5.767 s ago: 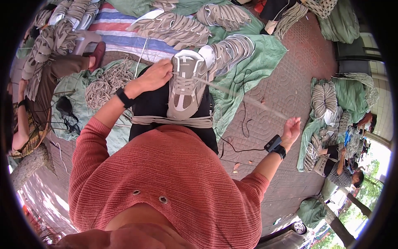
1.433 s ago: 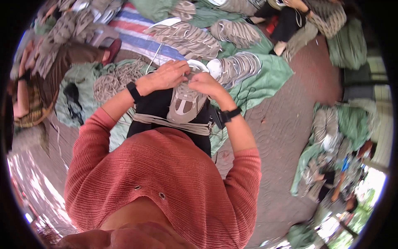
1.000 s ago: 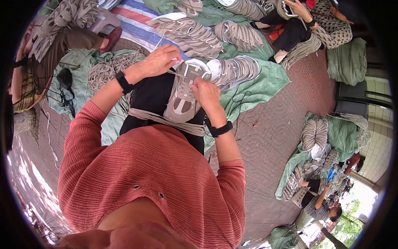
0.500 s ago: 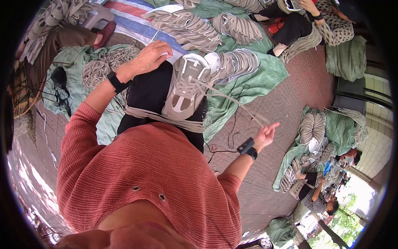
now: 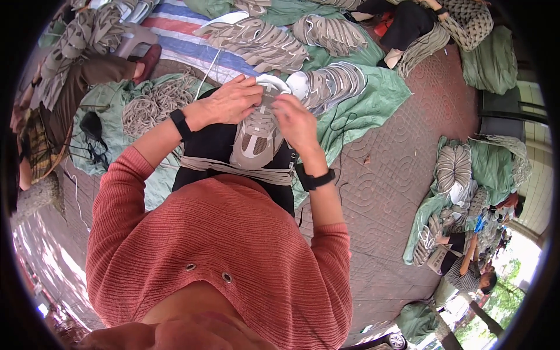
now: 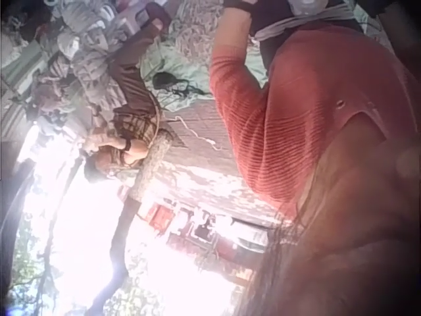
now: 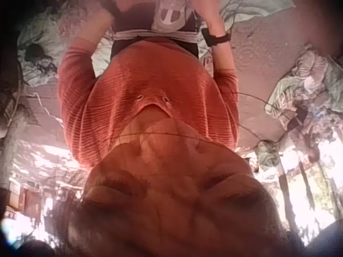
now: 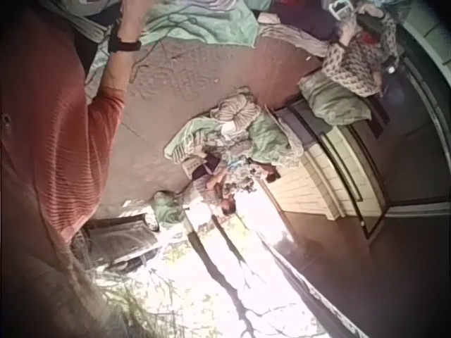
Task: The person is threading and lacing together components of athletic shoes while seated on the floor.
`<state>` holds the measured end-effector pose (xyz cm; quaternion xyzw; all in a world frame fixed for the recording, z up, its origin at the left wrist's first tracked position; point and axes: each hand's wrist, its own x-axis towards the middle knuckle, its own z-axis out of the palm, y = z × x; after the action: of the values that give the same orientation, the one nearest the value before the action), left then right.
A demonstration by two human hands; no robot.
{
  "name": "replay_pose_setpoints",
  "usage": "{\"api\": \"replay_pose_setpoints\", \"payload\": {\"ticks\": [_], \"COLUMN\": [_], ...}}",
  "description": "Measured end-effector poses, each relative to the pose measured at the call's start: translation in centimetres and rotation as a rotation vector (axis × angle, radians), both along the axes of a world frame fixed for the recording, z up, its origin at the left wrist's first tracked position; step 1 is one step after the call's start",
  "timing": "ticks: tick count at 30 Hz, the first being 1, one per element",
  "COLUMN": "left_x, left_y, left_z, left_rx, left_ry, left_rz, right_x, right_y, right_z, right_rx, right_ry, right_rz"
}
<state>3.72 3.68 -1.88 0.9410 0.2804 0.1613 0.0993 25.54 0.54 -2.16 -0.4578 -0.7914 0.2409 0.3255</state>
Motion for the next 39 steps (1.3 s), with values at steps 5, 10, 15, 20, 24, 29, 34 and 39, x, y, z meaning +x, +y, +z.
{"api": "replay_pose_setpoints", "payload": {"ticks": [5, 10, 15, 20, 24, 29, 34, 39], "left_x": [0.3, -0.7, -0.2, 0.7, 1.0, -0.2, -1.2, -1.6], "left_y": [0.7, 1.3, 1.2, 1.1, 1.0, 2.0, 3.4, 3.1], "left_z": [0.5, -0.3, -0.7, -0.1, 0.2, -0.8, -1.6, -1.0], "left_rx": [-0.067, -0.123, -0.151, -0.24, -0.169, -0.451, -0.578, -0.52], "left_ry": [0.045, 0.001, -0.057, 0.085, 0.091, -0.044, -0.006, -0.012], "left_rz": [0.02, 0.031, 0.065, 0.101, 0.059, 0.069, 0.064, 0.114], "right_x": [-1.5, 1.0, 3.2, 0.8, -1.0, -1.0, -1.2, -1.4], "right_y": [0.7, 2.4, 1.0, 1.1, 0.7, 1.4, 1.8, 2.1], "right_z": [1.2, -2.0, -2.8, -0.5, 1.7, 0.8, -0.3, -1.4], "right_rx": [-0.038, -0.453, -1.262, -0.038, -0.2, -0.184, -0.156, -0.165], "right_ry": [-0.394, 0.255, 1.142, 0.109, -0.266, -0.245, -0.217, -0.21], "right_rz": [0.081, 0.327, -0.059, -0.209, 0.104, 0.057, 0.013, 0.002]}}
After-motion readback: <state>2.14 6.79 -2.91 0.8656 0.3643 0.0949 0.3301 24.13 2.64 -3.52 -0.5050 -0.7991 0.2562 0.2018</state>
